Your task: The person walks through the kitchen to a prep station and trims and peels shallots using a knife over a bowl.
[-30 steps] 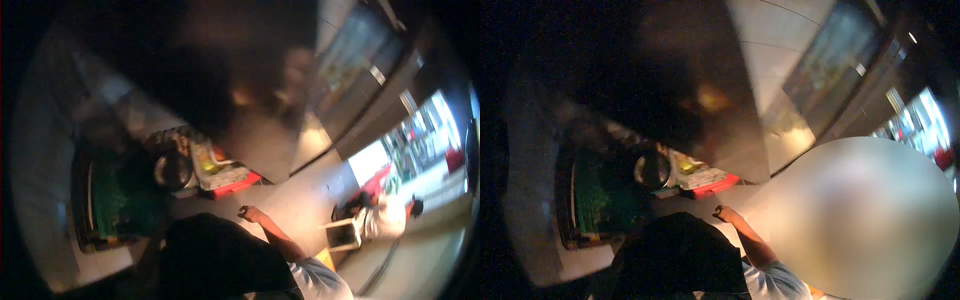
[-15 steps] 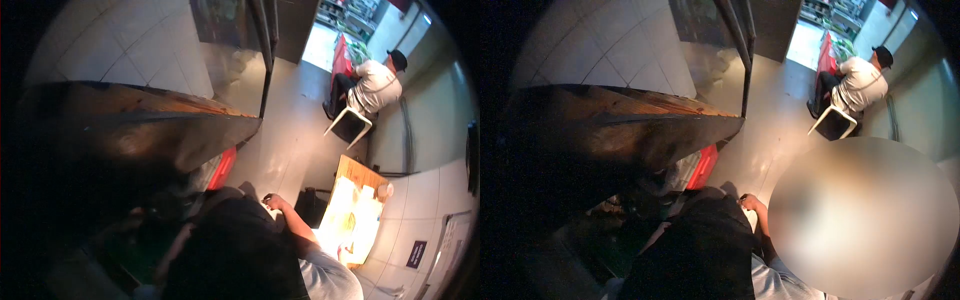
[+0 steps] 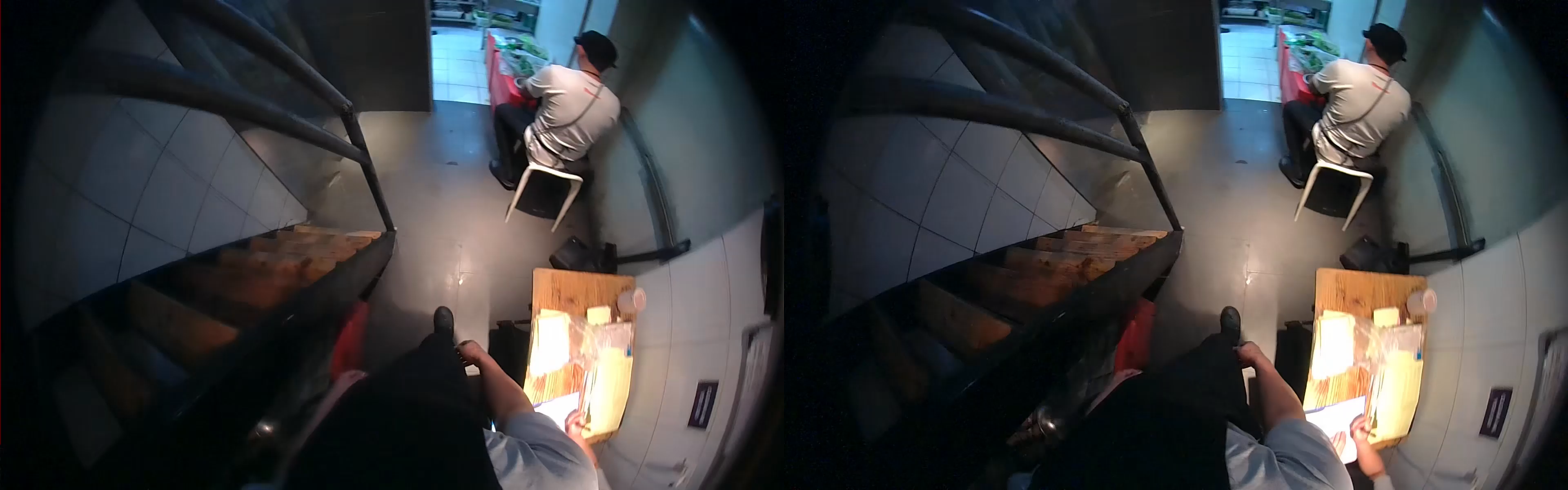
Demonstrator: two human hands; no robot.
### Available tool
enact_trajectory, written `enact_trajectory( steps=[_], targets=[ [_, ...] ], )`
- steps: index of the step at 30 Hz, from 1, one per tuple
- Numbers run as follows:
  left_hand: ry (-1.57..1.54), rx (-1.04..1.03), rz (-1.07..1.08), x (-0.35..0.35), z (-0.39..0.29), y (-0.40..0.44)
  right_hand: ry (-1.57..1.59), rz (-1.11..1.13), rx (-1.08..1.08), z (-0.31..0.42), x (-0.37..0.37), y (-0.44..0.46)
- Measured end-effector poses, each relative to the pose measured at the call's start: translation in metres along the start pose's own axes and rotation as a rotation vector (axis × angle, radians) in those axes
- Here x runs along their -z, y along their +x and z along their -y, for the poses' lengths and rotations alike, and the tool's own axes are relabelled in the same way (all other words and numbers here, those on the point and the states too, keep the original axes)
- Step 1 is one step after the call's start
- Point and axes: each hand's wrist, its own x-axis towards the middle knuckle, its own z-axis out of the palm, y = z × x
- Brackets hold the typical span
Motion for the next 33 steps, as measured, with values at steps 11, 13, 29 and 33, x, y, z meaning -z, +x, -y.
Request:
enact_trajectory(
  steps=[11, 13, 29, 33],
  targets=[
    [0.362, 0.125, -0.118, -0.008, -0.234, 0.17, 0.343, -0.014, 0.054, 0.141, 0.193, -0.001],
    [0.367, 0.051, -0.181, -0.007, -0.234, 0.205, 0.433, -0.018, 0.082, 0.173, 0.213, -0.001],
    [0.708, -0.041, 0.28, 0.08, -0.398, 0.613, -0.882, 0.078, 0.795, 0.21, 0.348, 0.124],
    [0.753, 0.194, 0.255, 0.116, -0.517, 0.691, -0.885, -0.067, 0.757, 0.214, 0.414, 0.149]
  ],
)
